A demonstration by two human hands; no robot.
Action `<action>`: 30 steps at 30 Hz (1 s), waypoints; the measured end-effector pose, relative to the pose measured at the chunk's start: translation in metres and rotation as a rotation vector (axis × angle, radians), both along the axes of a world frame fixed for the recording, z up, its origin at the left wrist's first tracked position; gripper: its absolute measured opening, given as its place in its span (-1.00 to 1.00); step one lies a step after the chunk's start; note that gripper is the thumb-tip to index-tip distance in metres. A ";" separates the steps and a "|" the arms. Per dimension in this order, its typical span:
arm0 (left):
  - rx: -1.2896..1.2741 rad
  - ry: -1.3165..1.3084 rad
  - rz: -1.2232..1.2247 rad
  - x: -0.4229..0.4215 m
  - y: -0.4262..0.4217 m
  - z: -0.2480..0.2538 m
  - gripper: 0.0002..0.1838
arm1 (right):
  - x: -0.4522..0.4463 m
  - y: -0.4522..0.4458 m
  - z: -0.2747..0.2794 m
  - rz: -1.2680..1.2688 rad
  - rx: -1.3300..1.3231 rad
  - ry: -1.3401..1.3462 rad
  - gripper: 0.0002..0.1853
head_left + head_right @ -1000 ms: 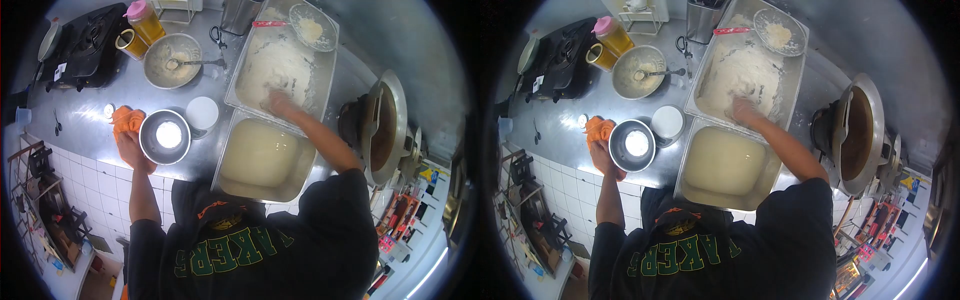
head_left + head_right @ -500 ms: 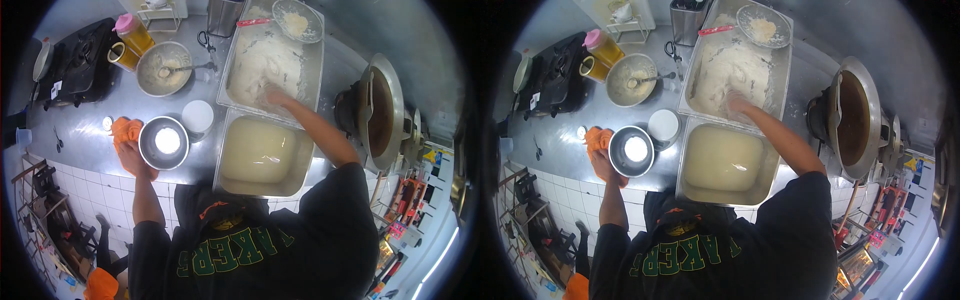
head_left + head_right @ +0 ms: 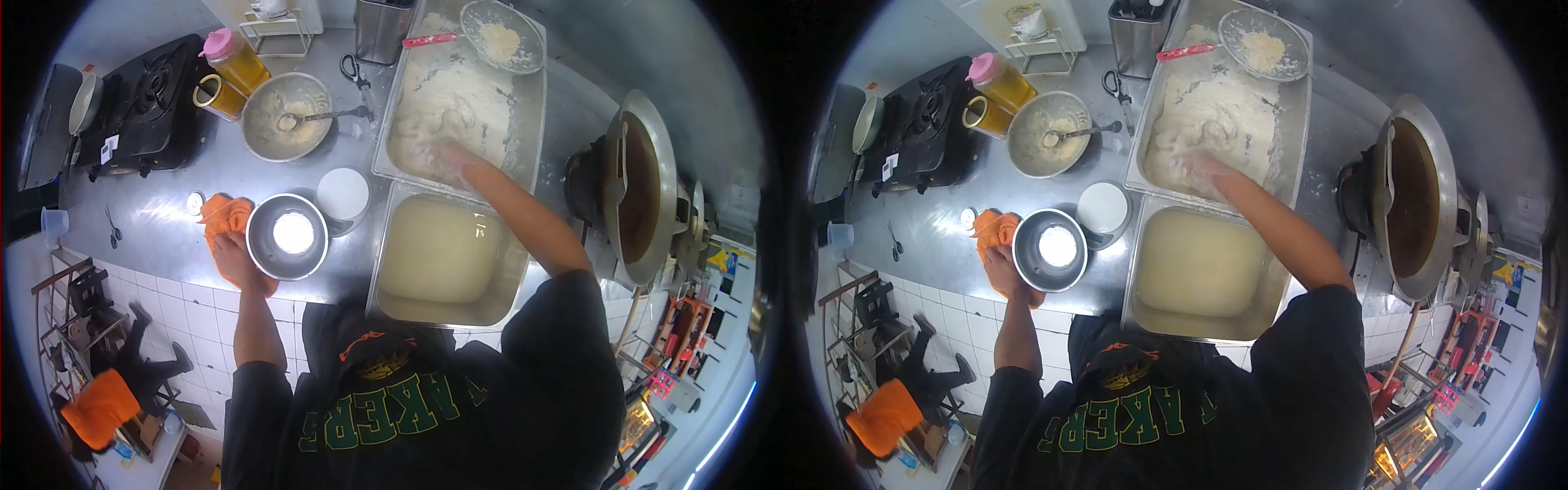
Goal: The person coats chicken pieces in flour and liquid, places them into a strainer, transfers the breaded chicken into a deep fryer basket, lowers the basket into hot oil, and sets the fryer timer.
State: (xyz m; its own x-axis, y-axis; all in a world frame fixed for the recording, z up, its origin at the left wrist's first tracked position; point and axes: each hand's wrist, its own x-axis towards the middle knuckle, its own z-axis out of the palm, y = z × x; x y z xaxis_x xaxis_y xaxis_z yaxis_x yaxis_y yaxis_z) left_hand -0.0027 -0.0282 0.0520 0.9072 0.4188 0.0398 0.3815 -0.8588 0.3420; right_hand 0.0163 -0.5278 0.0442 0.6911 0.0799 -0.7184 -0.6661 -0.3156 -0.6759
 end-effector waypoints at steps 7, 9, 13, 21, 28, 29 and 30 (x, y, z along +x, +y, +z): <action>0.047 -0.015 -0.022 0.000 0.010 -0.011 -0.56 | 0.047 -0.048 0.044 0.605 -0.749 -0.777 -0.40; 0.052 -0.029 -0.036 -0.001 0.011 -0.013 -0.56 | 0.062 -0.031 0.038 0.463 -0.930 -0.477 -0.37; 0.084 -0.053 -0.036 0.005 0.013 -0.019 -0.59 | 0.054 -0.003 0.024 0.546 -0.834 -0.635 -0.45; 0.081 -0.051 -0.023 0.001 0.019 -0.026 -0.60 | 0.091 -0.053 0.013 0.866 -0.480 -0.744 -0.55; 0.007 0.009 -0.024 0.000 0.008 -0.008 -0.53 | 0.109 -0.005 -0.046 0.762 -0.711 -0.600 -0.53; 0.005 0.018 -0.021 -0.001 0.001 0.003 -0.53 | 0.097 0.010 -0.023 0.798 -0.606 -0.446 -0.47; -0.030 0.049 0.000 -0.001 -0.010 0.018 -0.53 | 0.082 0.022 0.005 0.832 -0.502 -0.290 -0.40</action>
